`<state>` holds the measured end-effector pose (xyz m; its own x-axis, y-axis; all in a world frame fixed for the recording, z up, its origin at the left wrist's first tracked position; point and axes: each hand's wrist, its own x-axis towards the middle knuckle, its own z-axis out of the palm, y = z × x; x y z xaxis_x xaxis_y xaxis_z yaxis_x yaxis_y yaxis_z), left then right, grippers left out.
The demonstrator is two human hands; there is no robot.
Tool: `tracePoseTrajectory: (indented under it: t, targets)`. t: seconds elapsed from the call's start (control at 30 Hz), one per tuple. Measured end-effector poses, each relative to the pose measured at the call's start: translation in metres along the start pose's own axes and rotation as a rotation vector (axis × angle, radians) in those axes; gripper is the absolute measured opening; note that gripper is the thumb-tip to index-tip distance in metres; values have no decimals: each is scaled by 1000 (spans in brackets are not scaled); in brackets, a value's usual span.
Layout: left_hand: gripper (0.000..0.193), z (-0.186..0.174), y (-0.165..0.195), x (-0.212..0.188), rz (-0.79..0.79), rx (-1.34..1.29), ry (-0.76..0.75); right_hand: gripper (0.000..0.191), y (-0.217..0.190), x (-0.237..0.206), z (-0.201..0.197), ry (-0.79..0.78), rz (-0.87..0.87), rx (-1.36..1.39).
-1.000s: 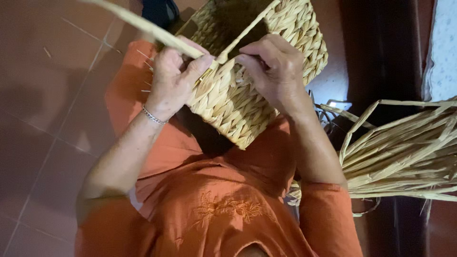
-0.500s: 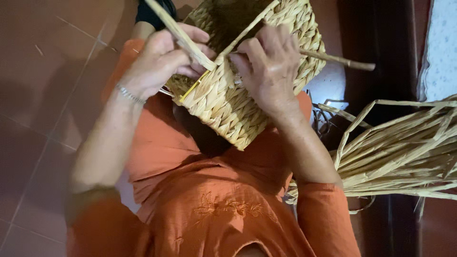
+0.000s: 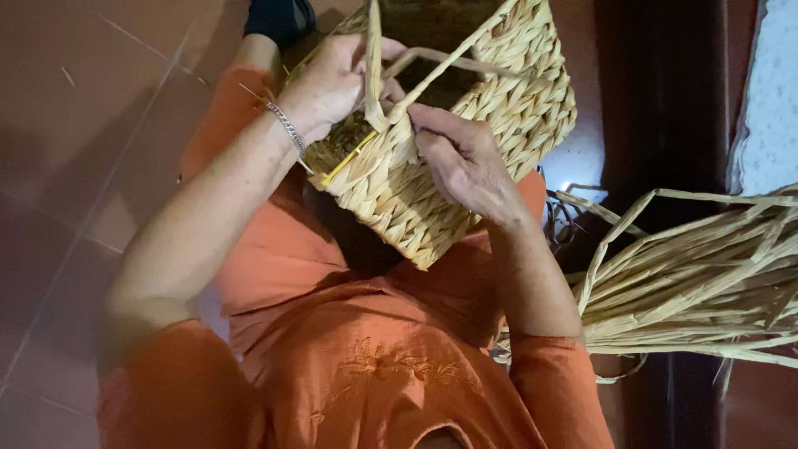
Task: The person sits on the floor with a woven basket on their lap and weaves flat plant fiber strips around the basket's rim, tucking and tightening each strip by hand. They then use scissors to trim the protruding fiber ends and continue weaving strips along the edge.
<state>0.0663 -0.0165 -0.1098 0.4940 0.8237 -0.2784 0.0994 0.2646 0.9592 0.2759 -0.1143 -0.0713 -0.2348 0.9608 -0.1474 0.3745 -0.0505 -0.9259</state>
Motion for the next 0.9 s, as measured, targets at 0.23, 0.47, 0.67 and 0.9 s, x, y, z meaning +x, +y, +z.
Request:
tracePoseTrajectory:
  t: [0.23, 0.47, 0.67, 0.9]
  targets:
    - [22, -14, -14, 4, -61, 247, 189, 46, 8, 1, 11, 47, -226, -153]
    - [12, -55, -2, -13, -169, -323, 369, 44, -1, 1, 10, 45, -113, -52]
    - [22, -85, -15, -42, 312, -674, 279, 39, -12, -3, 9, 90, -147, -110]
    - [15, -95, -35, -60, 280, -771, 338, 35, 1, -10, 14, 192, -281, -319]
